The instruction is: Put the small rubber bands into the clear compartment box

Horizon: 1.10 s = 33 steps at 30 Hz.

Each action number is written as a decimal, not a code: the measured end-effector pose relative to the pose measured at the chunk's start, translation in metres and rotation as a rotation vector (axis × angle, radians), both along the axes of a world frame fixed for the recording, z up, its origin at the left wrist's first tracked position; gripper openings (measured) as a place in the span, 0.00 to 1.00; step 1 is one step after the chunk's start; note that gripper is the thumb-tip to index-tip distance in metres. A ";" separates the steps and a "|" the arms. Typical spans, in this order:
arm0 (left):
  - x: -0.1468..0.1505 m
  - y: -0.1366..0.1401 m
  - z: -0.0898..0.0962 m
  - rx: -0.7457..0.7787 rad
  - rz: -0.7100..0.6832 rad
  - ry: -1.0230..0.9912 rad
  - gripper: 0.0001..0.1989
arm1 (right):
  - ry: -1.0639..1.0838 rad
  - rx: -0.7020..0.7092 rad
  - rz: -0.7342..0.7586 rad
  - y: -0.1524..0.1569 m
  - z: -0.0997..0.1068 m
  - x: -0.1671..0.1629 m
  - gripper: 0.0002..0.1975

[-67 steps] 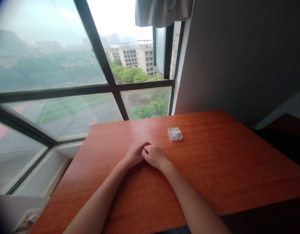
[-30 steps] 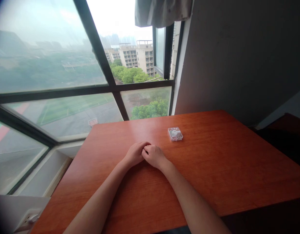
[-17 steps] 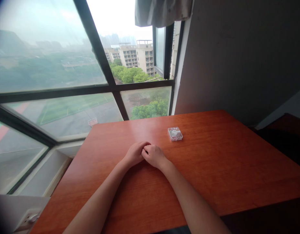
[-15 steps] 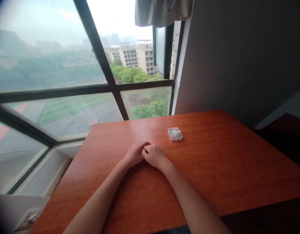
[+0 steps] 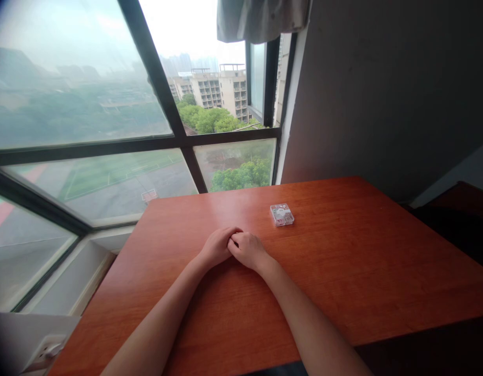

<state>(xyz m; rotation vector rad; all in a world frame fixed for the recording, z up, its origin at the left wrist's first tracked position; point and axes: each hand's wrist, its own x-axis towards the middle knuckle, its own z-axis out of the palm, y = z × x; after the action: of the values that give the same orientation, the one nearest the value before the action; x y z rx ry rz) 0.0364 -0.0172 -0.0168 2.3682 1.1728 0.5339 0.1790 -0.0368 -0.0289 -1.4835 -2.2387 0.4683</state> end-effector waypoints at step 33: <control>0.000 0.000 -0.001 -0.009 -0.003 -0.007 0.15 | -0.025 -0.023 0.001 -0.001 0.004 0.000 0.16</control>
<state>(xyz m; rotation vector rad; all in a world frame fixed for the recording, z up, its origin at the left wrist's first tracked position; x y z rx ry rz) 0.0360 -0.0169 -0.0175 2.3584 1.1659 0.5352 0.1793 -0.0374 -0.0247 -1.5072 -2.2611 0.4796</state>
